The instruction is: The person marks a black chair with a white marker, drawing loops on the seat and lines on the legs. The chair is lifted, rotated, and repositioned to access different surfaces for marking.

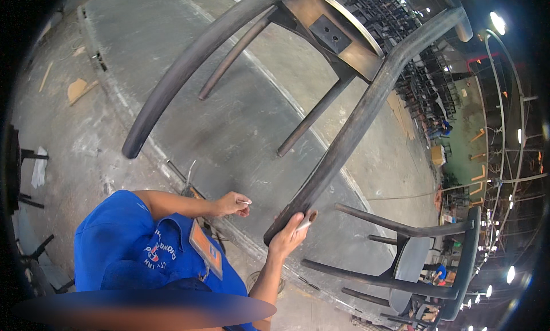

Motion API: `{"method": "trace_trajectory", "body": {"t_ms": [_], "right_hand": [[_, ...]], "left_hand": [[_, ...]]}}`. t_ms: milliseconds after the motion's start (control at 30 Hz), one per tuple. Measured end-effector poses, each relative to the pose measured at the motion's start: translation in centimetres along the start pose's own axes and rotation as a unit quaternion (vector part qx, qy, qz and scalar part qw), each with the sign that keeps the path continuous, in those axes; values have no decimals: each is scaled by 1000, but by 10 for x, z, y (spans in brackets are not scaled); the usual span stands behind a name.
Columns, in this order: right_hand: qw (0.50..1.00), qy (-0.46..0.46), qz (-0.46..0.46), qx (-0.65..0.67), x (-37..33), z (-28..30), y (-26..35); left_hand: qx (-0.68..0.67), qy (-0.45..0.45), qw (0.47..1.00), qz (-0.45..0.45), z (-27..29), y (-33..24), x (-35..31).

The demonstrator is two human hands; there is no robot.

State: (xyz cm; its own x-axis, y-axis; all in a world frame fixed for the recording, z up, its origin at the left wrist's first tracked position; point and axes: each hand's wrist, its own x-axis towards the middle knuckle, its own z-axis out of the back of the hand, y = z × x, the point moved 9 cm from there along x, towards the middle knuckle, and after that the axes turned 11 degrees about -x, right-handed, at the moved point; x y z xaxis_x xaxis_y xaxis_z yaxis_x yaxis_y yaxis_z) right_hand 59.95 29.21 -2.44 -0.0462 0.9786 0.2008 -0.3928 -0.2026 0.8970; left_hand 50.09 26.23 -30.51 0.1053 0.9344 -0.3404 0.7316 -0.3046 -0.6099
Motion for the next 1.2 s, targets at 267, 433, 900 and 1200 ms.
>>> {"method": "trace_trajectory", "body": {"t_ms": [267, 433, 900, 1200], "right_hand": [[997, 70, 31, 31, -17, -16, -8], [981, 137, 41, 132, -26, -23, -14], [982, 124, 79, 123, -30, -24, -11], [986, 104, 93, 88, -24, -21, 3]], "left_hand": [[-28, -8, 999, 28, -35, 24, -73], [-33, -2, 999, 22, -43, 57, -98], [1, -107, 993, -55, -41, 51, -138], [175, -314, 835, -416, -11, -115, -237]]}}
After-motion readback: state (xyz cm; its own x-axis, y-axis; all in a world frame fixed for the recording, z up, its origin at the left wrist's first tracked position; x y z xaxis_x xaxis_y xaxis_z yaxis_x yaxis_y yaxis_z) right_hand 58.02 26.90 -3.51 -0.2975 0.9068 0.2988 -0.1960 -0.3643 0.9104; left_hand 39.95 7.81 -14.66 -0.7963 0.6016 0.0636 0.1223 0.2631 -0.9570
